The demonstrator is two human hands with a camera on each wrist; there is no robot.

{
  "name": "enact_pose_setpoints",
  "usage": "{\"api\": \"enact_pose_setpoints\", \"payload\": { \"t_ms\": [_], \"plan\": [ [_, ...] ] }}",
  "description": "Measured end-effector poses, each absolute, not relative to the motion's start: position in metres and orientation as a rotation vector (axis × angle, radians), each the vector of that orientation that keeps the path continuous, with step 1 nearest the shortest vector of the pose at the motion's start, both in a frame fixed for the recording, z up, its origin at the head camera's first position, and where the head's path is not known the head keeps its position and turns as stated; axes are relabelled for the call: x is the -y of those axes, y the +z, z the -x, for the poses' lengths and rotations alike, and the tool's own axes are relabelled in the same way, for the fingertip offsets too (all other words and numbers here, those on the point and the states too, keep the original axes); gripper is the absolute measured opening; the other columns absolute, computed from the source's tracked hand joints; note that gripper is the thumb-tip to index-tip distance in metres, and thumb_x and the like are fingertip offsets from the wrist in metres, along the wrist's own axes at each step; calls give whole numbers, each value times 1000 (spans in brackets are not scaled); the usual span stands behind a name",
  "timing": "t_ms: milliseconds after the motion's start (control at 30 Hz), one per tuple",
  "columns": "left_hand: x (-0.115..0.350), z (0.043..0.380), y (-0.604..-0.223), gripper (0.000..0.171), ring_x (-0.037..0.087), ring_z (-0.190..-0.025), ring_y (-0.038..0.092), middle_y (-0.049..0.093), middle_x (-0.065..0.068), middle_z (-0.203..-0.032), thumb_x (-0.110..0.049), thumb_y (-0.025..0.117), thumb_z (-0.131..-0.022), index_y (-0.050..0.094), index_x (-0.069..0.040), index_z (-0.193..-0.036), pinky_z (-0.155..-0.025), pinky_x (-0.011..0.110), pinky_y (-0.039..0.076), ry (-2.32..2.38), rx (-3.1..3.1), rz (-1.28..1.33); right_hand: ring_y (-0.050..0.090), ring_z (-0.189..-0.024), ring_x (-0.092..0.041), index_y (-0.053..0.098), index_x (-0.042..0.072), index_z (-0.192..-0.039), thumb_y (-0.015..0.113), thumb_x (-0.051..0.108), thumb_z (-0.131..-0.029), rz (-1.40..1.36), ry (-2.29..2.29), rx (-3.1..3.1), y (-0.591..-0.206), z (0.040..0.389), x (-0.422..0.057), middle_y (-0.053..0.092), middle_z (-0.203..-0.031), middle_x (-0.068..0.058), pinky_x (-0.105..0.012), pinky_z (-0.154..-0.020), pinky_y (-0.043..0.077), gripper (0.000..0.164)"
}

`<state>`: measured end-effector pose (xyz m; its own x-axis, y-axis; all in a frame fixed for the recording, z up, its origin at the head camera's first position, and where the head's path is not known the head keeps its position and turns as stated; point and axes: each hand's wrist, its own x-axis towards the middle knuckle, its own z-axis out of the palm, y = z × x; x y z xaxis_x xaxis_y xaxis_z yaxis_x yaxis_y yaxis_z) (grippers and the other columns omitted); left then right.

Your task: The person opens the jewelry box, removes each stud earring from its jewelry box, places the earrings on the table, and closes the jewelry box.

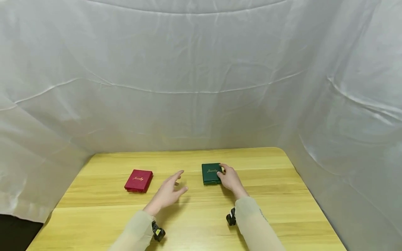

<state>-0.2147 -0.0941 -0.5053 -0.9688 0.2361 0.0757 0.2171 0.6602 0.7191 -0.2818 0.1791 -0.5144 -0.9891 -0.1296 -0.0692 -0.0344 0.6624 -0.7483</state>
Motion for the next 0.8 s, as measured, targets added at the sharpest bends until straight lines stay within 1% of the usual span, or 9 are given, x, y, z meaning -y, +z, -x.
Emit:
{"api": "enact_pose_setpoints", "payload": {
  "t_ms": [100,167,300,433,633,800],
  "plan": [
    [87,219,-510,68,37,-117,56,48,21,-141,-31,66,-94,35,-14,-152,-95,53,48,1325,-2759,-389,51,-121,-42,43,3,-146,54,16,-101,142,-1217,-2787,-517,282,-179,51,-134,-30,-52,-92,48,48],
    [83,222,-513,66,37,-113,57,49,24,-139,-28,65,-95,35,-11,-151,-93,52,49,1380,-2712,-384,53,-118,-41,45,2,-144,56,15,-100,146,-1205,-2803,-518,281,-178,54,-130,-28,-54,-94,46,47],
    [74,227,-519,63,34,-110,60,51,24,-135,-24,64,-96,37,-8,-150,-91,48,51,1465,-2636,-365,56,-112,-38,48,2,-142,57,11,-99,153,-1188,-2818,-521,279,-177,57,-125,-25,-53,-92,47,45],
    [67,230,-523,62,35,-115,58,48,24,-138,-22,63,-96,36,-7,-150,-94,49,50,1541,-2567,-385,56,-110,-37,50,2,-141,58,9,-98,140,-1205,-2816,-521,278,-175,57,-125,-25,-52,-90,47,45],
    [54,234,-527,62,39,-121,54,44,28,-142,-19,63,-96,36,-3,-150,-97,51,47,1602,-2483,-411,54,-114,-38,50,3,-141,58,8,-98,131,-1236,-2790,-521,275,-173,55,-128,-25,-52,-91,48,44],
    [44,237,-533,62,39,-124,52,43,30,-143,-18,62,-97,35,1,-149,-100,48,45,1623,-2422,-394,55,-112,-38,51,3,-140,58,7,-97,135,-1245,-2783,-520,272,-171,56,-126,-25,-53,-92,48,43]
  ]
}}
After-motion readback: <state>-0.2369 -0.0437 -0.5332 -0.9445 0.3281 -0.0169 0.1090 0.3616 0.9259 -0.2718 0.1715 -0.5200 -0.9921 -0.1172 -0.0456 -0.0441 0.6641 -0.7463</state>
